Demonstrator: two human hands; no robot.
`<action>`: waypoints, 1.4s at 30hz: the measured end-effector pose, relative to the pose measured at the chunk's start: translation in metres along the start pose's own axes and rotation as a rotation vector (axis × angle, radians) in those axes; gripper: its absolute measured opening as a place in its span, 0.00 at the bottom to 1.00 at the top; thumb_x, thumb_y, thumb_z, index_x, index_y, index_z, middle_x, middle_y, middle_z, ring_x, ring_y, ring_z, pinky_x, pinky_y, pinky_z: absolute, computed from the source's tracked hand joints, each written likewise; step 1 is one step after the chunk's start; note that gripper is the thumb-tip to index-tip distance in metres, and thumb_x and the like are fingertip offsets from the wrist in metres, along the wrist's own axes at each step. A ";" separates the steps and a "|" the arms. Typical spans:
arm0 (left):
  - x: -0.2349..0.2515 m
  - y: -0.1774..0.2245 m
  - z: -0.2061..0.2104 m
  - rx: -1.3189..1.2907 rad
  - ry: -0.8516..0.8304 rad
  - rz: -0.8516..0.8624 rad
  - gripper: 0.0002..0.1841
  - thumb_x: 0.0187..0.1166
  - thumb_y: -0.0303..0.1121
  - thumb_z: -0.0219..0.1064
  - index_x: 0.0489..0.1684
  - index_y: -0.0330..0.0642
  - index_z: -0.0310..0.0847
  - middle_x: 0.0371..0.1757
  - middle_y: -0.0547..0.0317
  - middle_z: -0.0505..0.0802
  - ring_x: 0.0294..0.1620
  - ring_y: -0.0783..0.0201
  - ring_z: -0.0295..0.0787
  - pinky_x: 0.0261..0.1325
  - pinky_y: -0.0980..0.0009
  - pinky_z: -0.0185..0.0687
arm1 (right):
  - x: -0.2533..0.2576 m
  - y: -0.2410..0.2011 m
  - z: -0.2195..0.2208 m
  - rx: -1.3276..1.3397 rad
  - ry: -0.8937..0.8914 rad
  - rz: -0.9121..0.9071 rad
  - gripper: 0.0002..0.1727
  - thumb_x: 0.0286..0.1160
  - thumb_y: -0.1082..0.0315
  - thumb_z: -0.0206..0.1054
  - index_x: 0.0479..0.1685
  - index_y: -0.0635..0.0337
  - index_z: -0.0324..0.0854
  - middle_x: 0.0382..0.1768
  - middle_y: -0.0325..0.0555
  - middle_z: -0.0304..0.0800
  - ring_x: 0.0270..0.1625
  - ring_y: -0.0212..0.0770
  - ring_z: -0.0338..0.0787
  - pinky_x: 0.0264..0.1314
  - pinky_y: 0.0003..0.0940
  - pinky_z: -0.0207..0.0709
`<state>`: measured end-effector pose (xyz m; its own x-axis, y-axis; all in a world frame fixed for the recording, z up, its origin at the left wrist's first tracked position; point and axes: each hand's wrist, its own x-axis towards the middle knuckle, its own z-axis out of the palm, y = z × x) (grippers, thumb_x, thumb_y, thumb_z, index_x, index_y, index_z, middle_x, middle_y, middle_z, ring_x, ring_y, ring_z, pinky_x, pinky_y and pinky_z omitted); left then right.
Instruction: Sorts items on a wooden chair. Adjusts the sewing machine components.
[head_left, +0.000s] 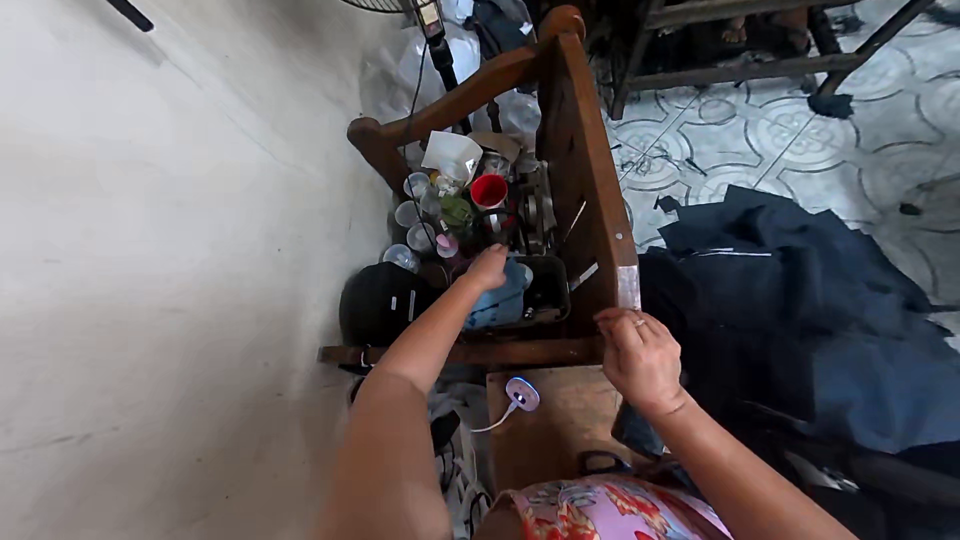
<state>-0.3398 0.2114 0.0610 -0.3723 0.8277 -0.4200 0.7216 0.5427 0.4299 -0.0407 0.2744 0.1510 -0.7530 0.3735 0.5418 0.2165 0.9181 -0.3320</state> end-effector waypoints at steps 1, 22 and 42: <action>0.010 -0.005 0.006 0.032 -0.061 -0.024 0.37 0.68 0.21 0.74 0.81 0.26 0.67 0.80 0.30 0.76 0.81 0.37 0.73 0.83 0.43 0.68 | -0.001 -0.001 0.002 -0.038 0.027 -0.012 0.11 0.75 0.75 0.56 0.35 0.61 0.85 0.40 0.51 0.97 0.41 0.52 0.97 0.45 0.45 0.89; -0.004 0.011 0.025 0.047 -0.193 -0.088 0.12 0.79 0.24 0.66 0.55 0.31 0.87 0.59 0.34 0.91 0.65 0.36 0.87 0.68 0.38 0.78 | -0.005 -0.001 0.004 -0.119 0.112 -0.081 0.10 0.82 0.72 0.52 0.37 0.58 0.79 0.39 0.48 0.95 0.37 0.46 0.92 0.44 0.35 0.83; -0.011 0.011 0.048 0.174 -0.137 -0.048 0.25 0.84 0.21 0.57 0.82 0.28 0.67 0.79 0.32 0.77 0.83 0.35 0.71 0.84 0.44 0.66 | -0.008 -0.003 0.001 -0.111 0.106 -0.077 0.09 0.83 0.73 0.53 0.37 0.57 0.78 0.39 0.47 0.96 0.37 0.45 0.92 0.47 0.34 0.83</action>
<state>-0.2993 0.2012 0.0318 -0.3339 0.7681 -0.5464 0.7991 0.5381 0.2680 -0.0359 0.2688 0.1465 -0.7015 0.3076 0.6428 0.2322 0.9515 -0.2019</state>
